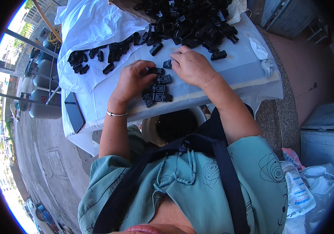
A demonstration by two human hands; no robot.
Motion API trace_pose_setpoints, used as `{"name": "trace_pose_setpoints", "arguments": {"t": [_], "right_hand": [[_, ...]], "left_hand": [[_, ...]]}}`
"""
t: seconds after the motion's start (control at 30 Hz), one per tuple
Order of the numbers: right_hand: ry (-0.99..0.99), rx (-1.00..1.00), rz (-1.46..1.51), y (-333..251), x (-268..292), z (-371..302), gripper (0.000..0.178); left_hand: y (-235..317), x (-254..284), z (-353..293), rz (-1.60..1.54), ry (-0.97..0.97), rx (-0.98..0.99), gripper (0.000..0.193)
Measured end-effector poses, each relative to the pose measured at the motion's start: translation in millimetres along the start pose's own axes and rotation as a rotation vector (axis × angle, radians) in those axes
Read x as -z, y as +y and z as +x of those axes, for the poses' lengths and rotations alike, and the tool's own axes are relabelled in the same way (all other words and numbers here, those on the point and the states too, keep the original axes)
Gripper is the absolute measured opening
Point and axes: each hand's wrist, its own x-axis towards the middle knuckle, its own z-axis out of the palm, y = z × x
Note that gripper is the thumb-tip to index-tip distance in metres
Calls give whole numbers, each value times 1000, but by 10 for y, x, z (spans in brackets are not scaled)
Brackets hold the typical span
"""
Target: Sorting and inspecting small black plastic components on a table.
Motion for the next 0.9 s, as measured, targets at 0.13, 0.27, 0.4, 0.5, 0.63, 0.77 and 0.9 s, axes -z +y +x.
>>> {"name": "trace_pose_setpoints", "arguments": {"t": [0.13,0.27,0.4,0.5,0.63,0.77,0.9], "right_hand": [[-3,59,-46,-54,20,-21,29],[105,81,172,-73,-14,4,30],[139,276,199,-182,-274,27,27],[159,340,50,-226,-269,22,26],[129,278,-59,-327,-254,-72,28],[115,244,-175,-271,-326,-107,35],[118,246,-201,-305,-372,-111,37]], "left_hand": [[-37,-16,-31,11,47,6,33],[18,-22,-10,-36,57,36,42],[10,-39,-2,-41,50,53,46],[-6,-30,-12,-62,32,132,46],[-55,-41,-23,-19,59,69,43],[2,57,5,-72,43,4,36],[-10,194,82,-167,114,128,31]]}}
